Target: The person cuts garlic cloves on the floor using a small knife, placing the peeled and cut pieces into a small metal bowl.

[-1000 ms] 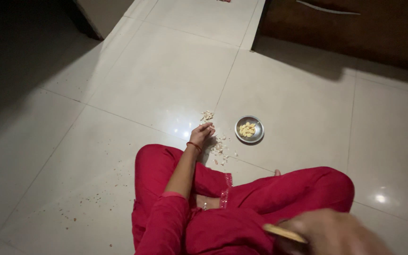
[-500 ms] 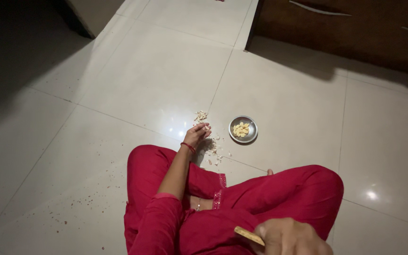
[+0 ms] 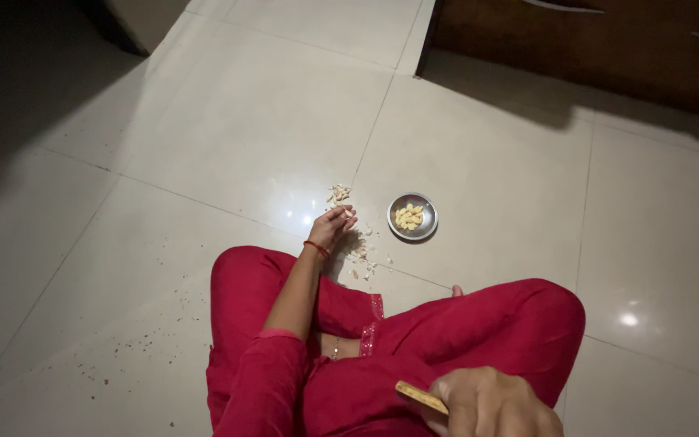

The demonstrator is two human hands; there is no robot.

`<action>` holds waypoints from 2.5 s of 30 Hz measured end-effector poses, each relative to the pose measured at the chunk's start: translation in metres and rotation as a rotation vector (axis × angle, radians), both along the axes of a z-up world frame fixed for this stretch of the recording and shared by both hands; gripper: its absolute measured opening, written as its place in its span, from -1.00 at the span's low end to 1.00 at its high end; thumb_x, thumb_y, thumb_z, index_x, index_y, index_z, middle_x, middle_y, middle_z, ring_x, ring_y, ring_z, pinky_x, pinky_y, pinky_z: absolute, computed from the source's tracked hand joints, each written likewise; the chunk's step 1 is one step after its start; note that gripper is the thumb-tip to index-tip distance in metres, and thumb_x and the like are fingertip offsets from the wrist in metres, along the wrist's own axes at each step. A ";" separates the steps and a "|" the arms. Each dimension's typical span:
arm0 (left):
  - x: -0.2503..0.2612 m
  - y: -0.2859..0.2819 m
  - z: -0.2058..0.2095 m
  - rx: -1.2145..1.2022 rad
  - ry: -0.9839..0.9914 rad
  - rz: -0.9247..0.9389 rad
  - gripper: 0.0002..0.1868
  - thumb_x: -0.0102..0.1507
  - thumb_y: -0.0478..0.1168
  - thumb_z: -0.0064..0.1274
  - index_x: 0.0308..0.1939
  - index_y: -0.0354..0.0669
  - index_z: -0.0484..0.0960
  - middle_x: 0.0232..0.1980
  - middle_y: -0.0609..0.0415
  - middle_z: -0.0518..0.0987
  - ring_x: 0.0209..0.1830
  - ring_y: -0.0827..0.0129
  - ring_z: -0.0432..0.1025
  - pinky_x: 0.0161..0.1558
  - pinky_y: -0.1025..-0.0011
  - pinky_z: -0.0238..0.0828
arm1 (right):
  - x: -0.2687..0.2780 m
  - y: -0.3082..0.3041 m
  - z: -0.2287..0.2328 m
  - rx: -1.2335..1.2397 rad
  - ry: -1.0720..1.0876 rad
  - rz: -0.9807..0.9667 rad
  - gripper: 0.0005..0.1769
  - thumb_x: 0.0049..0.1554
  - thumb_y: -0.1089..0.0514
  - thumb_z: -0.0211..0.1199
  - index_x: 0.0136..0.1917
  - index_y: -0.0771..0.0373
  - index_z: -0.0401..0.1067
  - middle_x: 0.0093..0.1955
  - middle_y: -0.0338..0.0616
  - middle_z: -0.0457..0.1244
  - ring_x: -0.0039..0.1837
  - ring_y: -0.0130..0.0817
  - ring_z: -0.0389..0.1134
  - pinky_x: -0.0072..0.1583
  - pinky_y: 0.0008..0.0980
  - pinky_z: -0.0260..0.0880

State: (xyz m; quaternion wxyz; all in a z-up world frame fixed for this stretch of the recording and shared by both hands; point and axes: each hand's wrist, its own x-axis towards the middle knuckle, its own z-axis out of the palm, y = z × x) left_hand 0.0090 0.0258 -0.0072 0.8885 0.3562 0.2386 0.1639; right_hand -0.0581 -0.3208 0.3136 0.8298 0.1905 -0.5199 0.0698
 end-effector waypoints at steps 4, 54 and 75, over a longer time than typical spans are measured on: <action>0.001 0.000 0.000 -0.012 -0.026 0.023 -0.64 0.37 -0.42 0.00 0.24 -0.48 0.50 0.10 -0.13 0.59 0.11 0.16 0.56 0.16 0.40 0.54 | 0.010 0.012 -0.045 -0.362 0.079 0.053 -0.80 0.23 0.28 -0.02 -0.22 0.16 0.31 -0.22 -0.22 0.19 -0.28 -0.45 0.26 -0.14 -0.38 0.42; -0.004 -0.020 0.013 0.009 0.031 -0.236 -0.79 0.32 -0.31 0.16 0.03 -0.22 0.59 -0.10 0.05 0.65 -0.11 0.39 0.56 0.00 0.40 0.58 | 0.137 0.147 -0.194 -2.100 -0.442 -1.055 -0.54 0.27 -0.19 0.13 -0.07 0.28 0.39 -0.29 0.17 0.32 -0.21 0.12 0.41 -0.17 -0.03 0.35; -0.010 -0.029 0.024 -0.038 0.026 -0.271 -0.82 0.28 -0.30 0.18 -0.06 -0.23 0.60 -0.09 0.04 0.67 -0.06 0.36 0.59 0.11 0.39 0.58 | 0.140 0.142 -0.206 -1.967 -0.626 -1.279 -0.62 0.31 -0.13 0.09 -0.09 0.22 0.39 -0.34 0.10 0.29 -0.24 0.11 0.38 -0.22 0.00 0.33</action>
